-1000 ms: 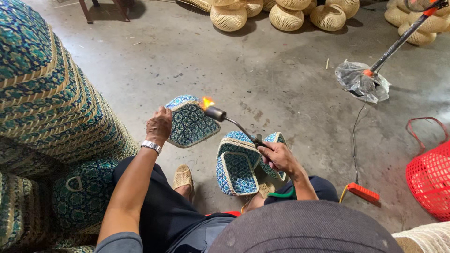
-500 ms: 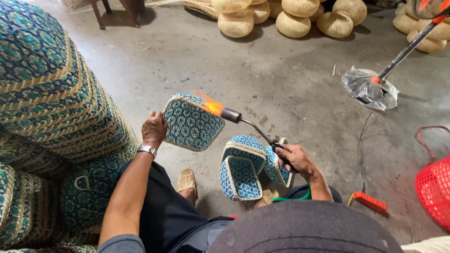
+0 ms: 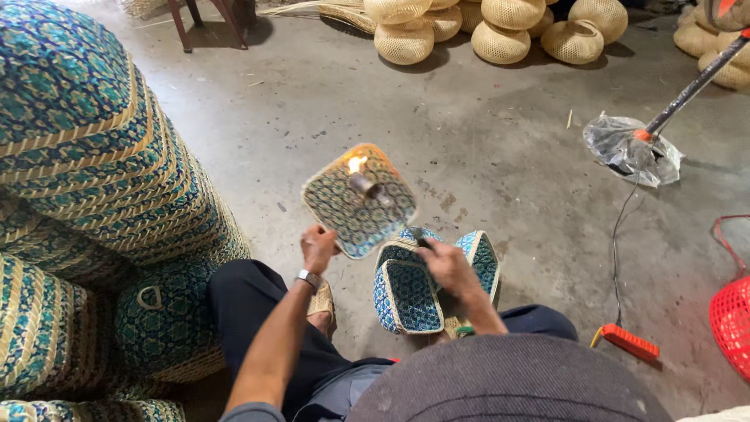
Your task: The person uses a handheld blowtorch to apply heat to the edges and surfaces of small woven baskets. They rotate each basket to treat different sides, then place the finished items onto a nearby stack.
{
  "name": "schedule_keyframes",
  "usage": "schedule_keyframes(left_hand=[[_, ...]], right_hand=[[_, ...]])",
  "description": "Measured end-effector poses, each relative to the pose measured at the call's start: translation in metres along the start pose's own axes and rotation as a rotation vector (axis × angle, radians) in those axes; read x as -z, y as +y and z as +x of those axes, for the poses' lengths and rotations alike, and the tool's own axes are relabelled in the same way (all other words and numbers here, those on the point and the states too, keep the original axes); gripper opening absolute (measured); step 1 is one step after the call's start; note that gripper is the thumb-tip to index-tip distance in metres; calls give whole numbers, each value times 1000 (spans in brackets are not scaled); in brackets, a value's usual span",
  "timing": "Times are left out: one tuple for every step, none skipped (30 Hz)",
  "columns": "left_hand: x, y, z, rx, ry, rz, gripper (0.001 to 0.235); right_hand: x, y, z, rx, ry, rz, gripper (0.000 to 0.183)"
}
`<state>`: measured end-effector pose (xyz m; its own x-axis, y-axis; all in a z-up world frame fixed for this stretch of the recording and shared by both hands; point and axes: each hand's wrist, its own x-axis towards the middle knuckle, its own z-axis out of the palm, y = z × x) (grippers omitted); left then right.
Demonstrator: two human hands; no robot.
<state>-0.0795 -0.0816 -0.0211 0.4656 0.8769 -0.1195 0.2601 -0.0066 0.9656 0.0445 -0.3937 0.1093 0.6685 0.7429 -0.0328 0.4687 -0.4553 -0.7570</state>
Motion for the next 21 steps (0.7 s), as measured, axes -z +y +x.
schedule_keyframes(left_hand=[[-10, -1, -11, 26, -22, -48, 18], [-17, -1, -17, 52, -38, -102, 18], [-20, -2, -23, 71, -55, -173, 16], [-21, -2, -28, 90, -66, -248, 14], [-23, -3, -32, 108, -78, -322, 13], [-23, -5, -37, 153, -108, -402, 12], [-24, -6, -42, 199, -138, -482, 13], [-27, -5, -47, 243, -170, -563, 15], [-30, -5, -55, 246, -194, -608, 16], [-33, -5, -65, 251, -220, -650, 18], [-36, -5, -75, 256, -247, -692, 20], [-41, -3, -86, 282, -242, -693, 19], [-46, -1, -97, 309, -237, -693, 19], [-51, 0, -110, 336, -232, -691, 20], [-55, 1, -122, 337, -261, -712, 19], [-58, 2, -133, 338, -288, -734, 19], [-60, 2, -141, 339, -315, -755, 18], [-60, 4, -147, 335, -352, -761, 19], [-60, 7, -153, 331, -388, -766, 20], [-57, 9, -159, 330, -425, -771, 21], [-48, 11, -164, 280, -528, -563, 29]], right_hand=[[-5, -4, -2, 143, 51, -32, 36], [-10, -8, -3, 293, 98, -69, 37], [-12, -11, -5, 444, 143, -106, 38], [-11, -11, -8, 287, 128, -84, 41], [-9, -9, -13, 130, 113, -62, 44], [-8, -5, -17, -34, 97, -38, 47], [-8, 0, -19, -23, 170, -8, 48], [-6, 7, -21, -12, 244, 21, 51], [-5, 14, -20, 0, 318, 50, 56], [-7, 21, -15, -48, 385, -5, 61], [-10, 27, -7, -96, 452, -60, 65], [-13, 33, 0, -144, 520, -115, 71], [-16, 39, 8, -149, 536, -61, 72], [-20, 45, 15, -156, 551, -5, 74], [-21, 50, 20, -162, 566, 50, 75], [-24, 53, 24, -126, 592, 64, 72], [-27, 55, 28, -89, 618, 77, 69], [-28, 56, 33, -50, 642, 91, 66], [-27, 57, 37, -35, 675, 74, 62], [-27, 58, 40, -23, 707, 58, 59], [-26, 60, 42, -11, 739, 41, 55]])
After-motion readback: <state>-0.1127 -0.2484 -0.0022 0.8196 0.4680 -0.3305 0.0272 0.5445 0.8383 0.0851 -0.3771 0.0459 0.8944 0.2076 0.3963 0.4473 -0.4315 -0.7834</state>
